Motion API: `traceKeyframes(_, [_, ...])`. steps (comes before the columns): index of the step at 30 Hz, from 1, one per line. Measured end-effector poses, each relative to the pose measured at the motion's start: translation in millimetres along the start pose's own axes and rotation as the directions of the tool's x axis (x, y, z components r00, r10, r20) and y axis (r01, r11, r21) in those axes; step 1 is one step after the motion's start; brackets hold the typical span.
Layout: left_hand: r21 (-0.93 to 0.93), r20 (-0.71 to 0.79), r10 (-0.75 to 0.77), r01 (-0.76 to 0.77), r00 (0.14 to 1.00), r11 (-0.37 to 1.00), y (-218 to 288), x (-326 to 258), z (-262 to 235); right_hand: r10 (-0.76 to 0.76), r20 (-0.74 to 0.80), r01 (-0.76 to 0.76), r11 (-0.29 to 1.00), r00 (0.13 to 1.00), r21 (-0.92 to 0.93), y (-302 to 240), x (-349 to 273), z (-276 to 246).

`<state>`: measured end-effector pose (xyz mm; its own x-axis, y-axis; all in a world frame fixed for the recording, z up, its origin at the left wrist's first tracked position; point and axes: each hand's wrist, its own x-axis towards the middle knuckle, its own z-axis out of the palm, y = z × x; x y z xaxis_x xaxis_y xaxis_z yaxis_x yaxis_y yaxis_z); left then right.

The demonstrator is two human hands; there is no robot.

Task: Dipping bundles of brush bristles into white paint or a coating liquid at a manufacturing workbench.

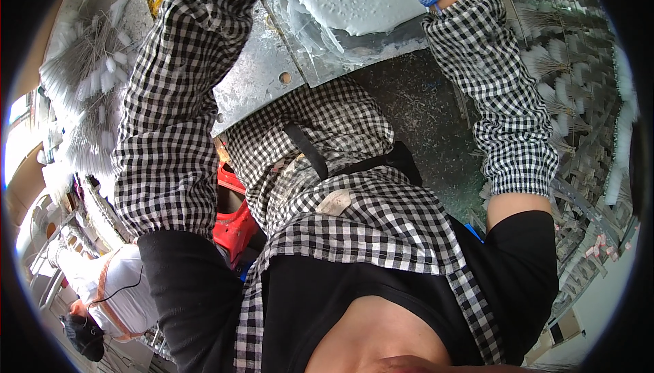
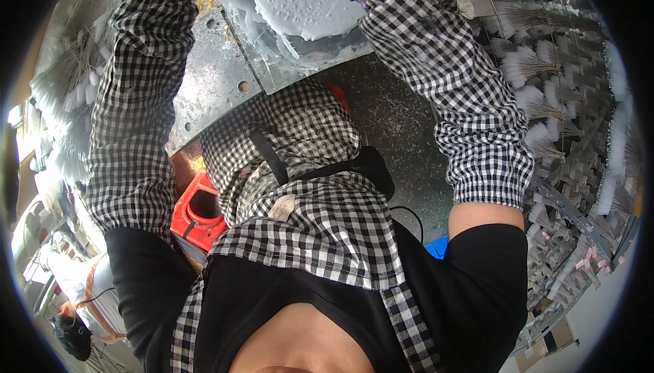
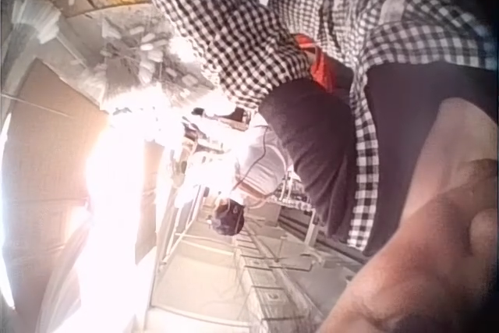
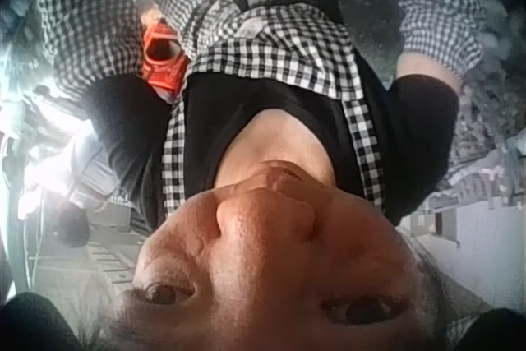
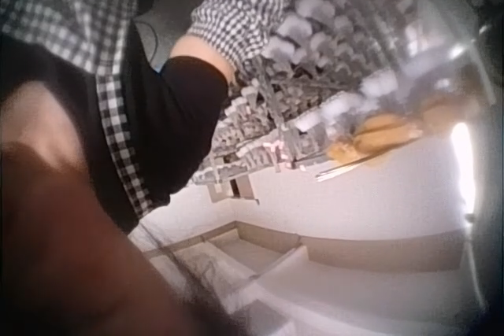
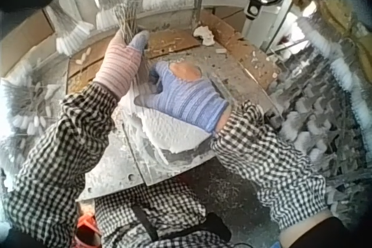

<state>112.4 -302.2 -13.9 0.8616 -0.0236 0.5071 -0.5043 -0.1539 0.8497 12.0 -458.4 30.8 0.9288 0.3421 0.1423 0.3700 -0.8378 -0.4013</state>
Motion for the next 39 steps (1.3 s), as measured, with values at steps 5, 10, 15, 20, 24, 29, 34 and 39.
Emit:
traceKeyframes(5, [0.096,-0.075,-0.054,0.061,0.996,0.993,5,-4,12,0.074,0.009,-0.074,0.997,0.997,0.032,28,11,12])
traceKeyframes(10, [0.088,-0.003,0.393,-0.391,0.92,0.916,-15,3,10,0.029,0.076,-0.052,0.946,0.997,0.321,35,12,20])
traceKeyframes(15, [0.066,-0.121,0.106,-0.099,0.987,0.993,-5,6,23,0.128,-0.047,-0.12,0.981,0.991,0.152,31,18,30])
traceKeyframes(20, [0.009,-0.03,-0.087,0.087,0.996,0.996,10,-16,14,0.102,0.06,-0.116,0.939,0.993,0.325,47,18,28])
traceKeyframes(24, [0.652,0.331,0.49,-0.571,0.806,0.499,9,-29,16,-0.139,0.088,0.096,0.923,0.986,0.373,93,22,64])
traceKeyframes(29, [0.573,0.578,0.462,-0.738,0.672,0.357,13,-47,15,-0.493,-0.125,0.478,0.868,0.861,-0.132,125,24,109])
traceKeyframes(34, [0.524,0.593,0.456,-0.748,0.664,0.407,4,-47,19,-0.55,-0.238,0.511,0.834,0.8,-0.21,137,26,131])
traceKeyframes(39, [0.602,0.601,0.405,-0.724,0.688,0.337,6,-51,27,-0.523,-0.156,0.458,0.83,0.838,-0.32,122,18,119])
